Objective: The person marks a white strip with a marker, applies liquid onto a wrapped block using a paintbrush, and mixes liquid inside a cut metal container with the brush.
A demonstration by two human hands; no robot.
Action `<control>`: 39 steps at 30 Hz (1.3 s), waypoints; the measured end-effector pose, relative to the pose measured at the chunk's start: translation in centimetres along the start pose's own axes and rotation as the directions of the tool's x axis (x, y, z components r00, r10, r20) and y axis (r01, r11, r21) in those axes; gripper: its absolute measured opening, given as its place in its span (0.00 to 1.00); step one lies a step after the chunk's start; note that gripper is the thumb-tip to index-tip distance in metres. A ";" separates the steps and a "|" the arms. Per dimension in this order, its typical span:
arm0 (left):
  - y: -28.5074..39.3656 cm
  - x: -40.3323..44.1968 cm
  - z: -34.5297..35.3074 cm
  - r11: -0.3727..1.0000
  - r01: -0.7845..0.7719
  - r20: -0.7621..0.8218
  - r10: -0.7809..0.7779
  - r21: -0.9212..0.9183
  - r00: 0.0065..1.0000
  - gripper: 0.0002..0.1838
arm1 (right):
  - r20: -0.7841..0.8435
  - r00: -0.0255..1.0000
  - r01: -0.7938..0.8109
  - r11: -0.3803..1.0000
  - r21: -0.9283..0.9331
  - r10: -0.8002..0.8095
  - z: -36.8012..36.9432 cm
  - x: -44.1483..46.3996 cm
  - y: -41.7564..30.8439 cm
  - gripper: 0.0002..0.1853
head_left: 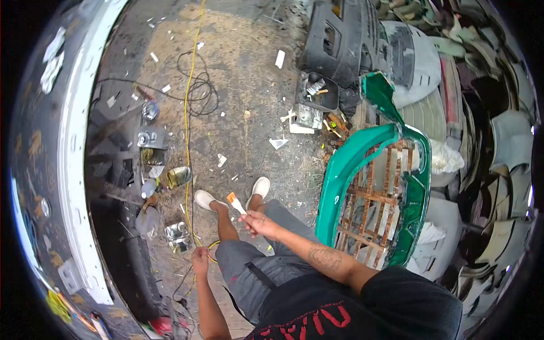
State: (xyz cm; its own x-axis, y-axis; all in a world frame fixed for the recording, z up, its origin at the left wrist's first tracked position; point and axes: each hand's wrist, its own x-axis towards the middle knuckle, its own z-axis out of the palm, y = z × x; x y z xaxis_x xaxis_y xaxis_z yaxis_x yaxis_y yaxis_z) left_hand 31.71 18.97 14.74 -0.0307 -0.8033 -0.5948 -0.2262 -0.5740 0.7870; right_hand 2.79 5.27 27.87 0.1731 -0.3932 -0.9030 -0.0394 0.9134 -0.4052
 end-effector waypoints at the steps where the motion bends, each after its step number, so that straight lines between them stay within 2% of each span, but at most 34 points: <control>1: 4.3 0.7 1.3 0.995 0.088 0.027 -0.087 -0.049 0.996 0.12 | 0.043 0.999 -0.014 0.979 0.204 0.005 -0.6 0.1 0.5 0.16; 2: 9.4 1.3 2.9 0.979 0.181 0.055 -0.176 -0.093 0.983 0.13 | 0.077 0.997 -0.039 0.936 0.349 0.013 -0.8 -0.5 0.1 0.16; 4: 14.4 2.7 6.1 0.955 0.258 0.237 -0.219 -0.148 0.946 0.15 | 0.098 0.995 -0.056 0.891 0.450 0.013 -1.9 -0.9 -0.2 0.17; 6: 18.4 3.3 9.8 0.948 0.223 0.361 -0.130 -0.229 0.924 0.16 | 0.134 0.991 -0.080 0.835 0.544 0.008 -2.9 -0.8 -0.1 0.18; 8: 22.1 3.7 13.1 0.959 0.209 0.396 -0.119 -0.193 0.911 0.16 | 0.177 0.981 -0.056 0.750 0.659 -0.083 -4.3 -0.9 0.7 0.20; 10: 23.0 3.9 16.1 0.968 0.197 0.433 -0.113 -0.154 0.894 0.16 | 0.191 0.976 -0.059 0.722 0.689 -0.103 -6.4 -1.0 1.6 0.20; 12: 22.0 4.7 19.5 0.969 0.157 0.429 -0.061 -0.193 0.901 0.13 | 0.168 0.981 -0.055 0.703 0.709 -0.092 -8.7 -1.4 2.0 0.21; 15: 22.0 5.9 23.3 0.989 0.146 0.465 -0.117 -0.028 0.877 0.11 | 0.225 0.957 -0.036 0.692 0.721 -0.184 -13.4 -0.7 4.2 0.22; 19: 24.8 7.0 29.2 0.983 0.179 0.437 -0.145 -0.039 0.888 0.12 | 0.215 0.955 0.001 0.725 0.689 -0.206 -20.2 -1.6 5.0 0.23; 21: 26.2 7.8 31.9 0.983 0.172 0.338 -0.184 0.064 0.923 0.12 | 0.034 0.994 0.064 0.797 0.600 -0.105 -24.2 -3.5 4.7 0.24; 23: 27.2 9.1 35.0 0.987 0.140 0.310 -0.157 0.078 0.938 0.13 | 0.029 0.992 0.080 0.807 0.585 -0.120 -28.6 -4.0 5.3 0.25; 28: 27.4 12.1 43.9 0.981 0.179 0.549 -0.192 0.078 0.813 0.13 | -0.081 0.989 0.150 0.782 0.605 -0.127 -36.0 -1.2 6.9 0.26; 30: 26.8 12.8 47.4 0.976 0.193 0.631 -0.213 0.101 0.746 0.13 | -0.021 0.990 0.108 0.657 0.747 -0.139 -38.2 0.6 7.2 0.24; 31: 25.9 13.3 48.7 0.974 0.198 0.663 -0.222 0.112 0.715 0.13 | -0.020 0.991 0.102 0.643 0.759 -0.133 -39.0 1.2 7.3 0.24; 32: 25.5 14.1 49.9 0.970 0.119 0.661 -0.233 0.213 0.713 0.12 | -0.118 0.989 0.145 0.638 0.756 -0.084 -39.7 1.0 6.4 0.24; 33: 25.5 15.1 51.1 0.966 0.125 0.663 -0.246 0.224 0.707 0.12 | -0.216 0.976 0.188 0.640 0.745 -0.035 -40.6 1.5 6.1 0.23; 35: 25.6 18.1 53.4 0.973 0.089 0.736 -0.219 0.212 0.640 0.13 | -0.272 0.962 0.217 0.635 0.741 -0.011 -42.7 3.8 7.1 0.22; 37: 22.6 24.0 55.2 0.967 0.000 0.751 -0.197 0.254 0.630 0.16 | -0.471 0.881 0.400 0.595 0.697 -0.041 -44.9 6.3 7.6 0.21; 38: 19.5 27.8 55.7 0.951 -0.065 0.752 -0.195 0.301 0.630 0.16 | -0.554 0.831 0.436 0.684 0.584 -0.057 -46.4 8.5 9.0 0.20; 39: 18.2 31.2 56.5 0.957 -0.090 0.707 -0.138 0.275 0.694 0.14 | -0.545 0.837 0.424 0.691 0.585 -0.053 -47.9 10.1 9.4 0.20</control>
State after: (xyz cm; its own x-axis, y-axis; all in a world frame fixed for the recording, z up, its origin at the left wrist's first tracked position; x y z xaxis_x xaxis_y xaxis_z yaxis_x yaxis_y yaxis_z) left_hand -28.34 -7.62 1.21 -0.6786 -0.3658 -0.6370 -0.4815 -0.4334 0.7618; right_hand -42.95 4.81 8.11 -0.3894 -0.4347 -0.8121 0.6222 0.5260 -0.5799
